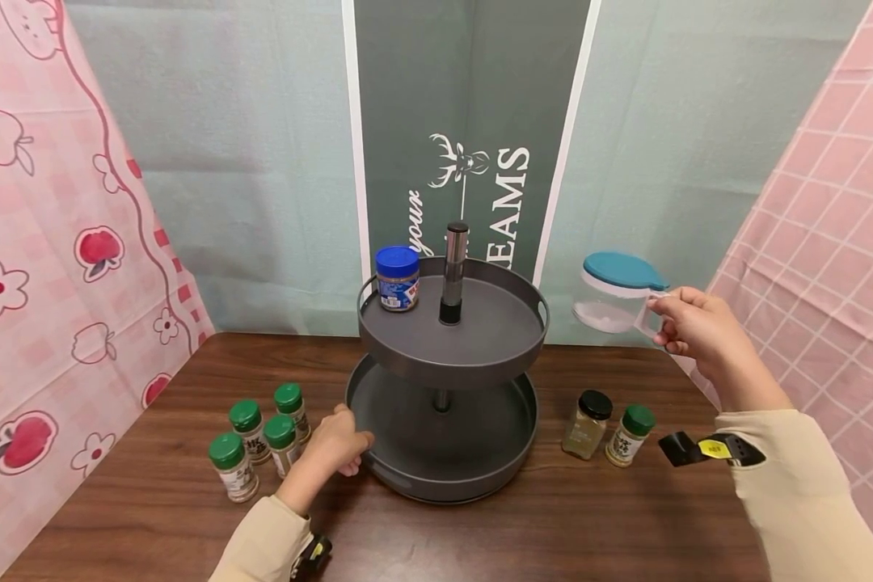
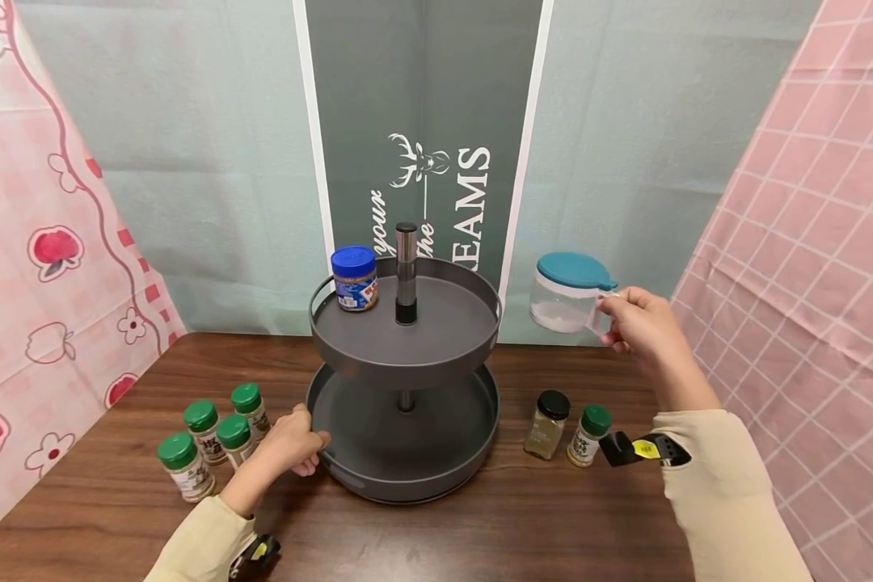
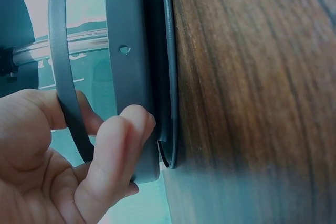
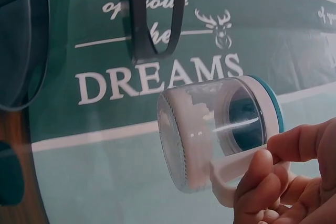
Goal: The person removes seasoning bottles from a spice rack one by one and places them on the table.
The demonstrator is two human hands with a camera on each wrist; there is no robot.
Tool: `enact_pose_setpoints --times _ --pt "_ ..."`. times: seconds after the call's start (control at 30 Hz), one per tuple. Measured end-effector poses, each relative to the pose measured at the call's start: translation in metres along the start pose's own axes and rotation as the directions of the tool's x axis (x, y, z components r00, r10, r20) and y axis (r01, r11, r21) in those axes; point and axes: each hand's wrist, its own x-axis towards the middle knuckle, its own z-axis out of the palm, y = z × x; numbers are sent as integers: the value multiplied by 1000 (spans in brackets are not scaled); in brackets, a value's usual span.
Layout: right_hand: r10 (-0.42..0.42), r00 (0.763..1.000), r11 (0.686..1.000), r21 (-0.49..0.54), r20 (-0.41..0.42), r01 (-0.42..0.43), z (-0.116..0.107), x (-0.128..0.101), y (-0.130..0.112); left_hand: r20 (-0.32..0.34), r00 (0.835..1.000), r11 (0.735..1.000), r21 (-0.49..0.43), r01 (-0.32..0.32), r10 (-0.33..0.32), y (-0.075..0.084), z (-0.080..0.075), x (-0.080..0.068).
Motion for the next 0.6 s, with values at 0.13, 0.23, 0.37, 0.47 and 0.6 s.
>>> enact_pose_setpoints --times 0.13,0.23,0.37,0.47,0.6 --pt "11 1000 1000 -14 -6 -11 -6 -2 12 -3 1000 1000 -1 0 0 -1 0 0" --pt "13 1000 1000 -2 -14 -13 -11 -4 21 -4 1000 1000 -5 4 -4 -2 0 0" --pt "14 1000 999 50 -23 -12 -17 -7 35 -2 1000 1000 -14 5 -5 -3 1 1" --pt "19 1000 991 133 -21 -16 -21 -9 46 -6 1000 1000 -18 6 -6 -3 1 1" --pt "52 998 974 224 -18 -47 -28 -13 61 -7 1000 1000 -29 4 -4 -4 1 2"
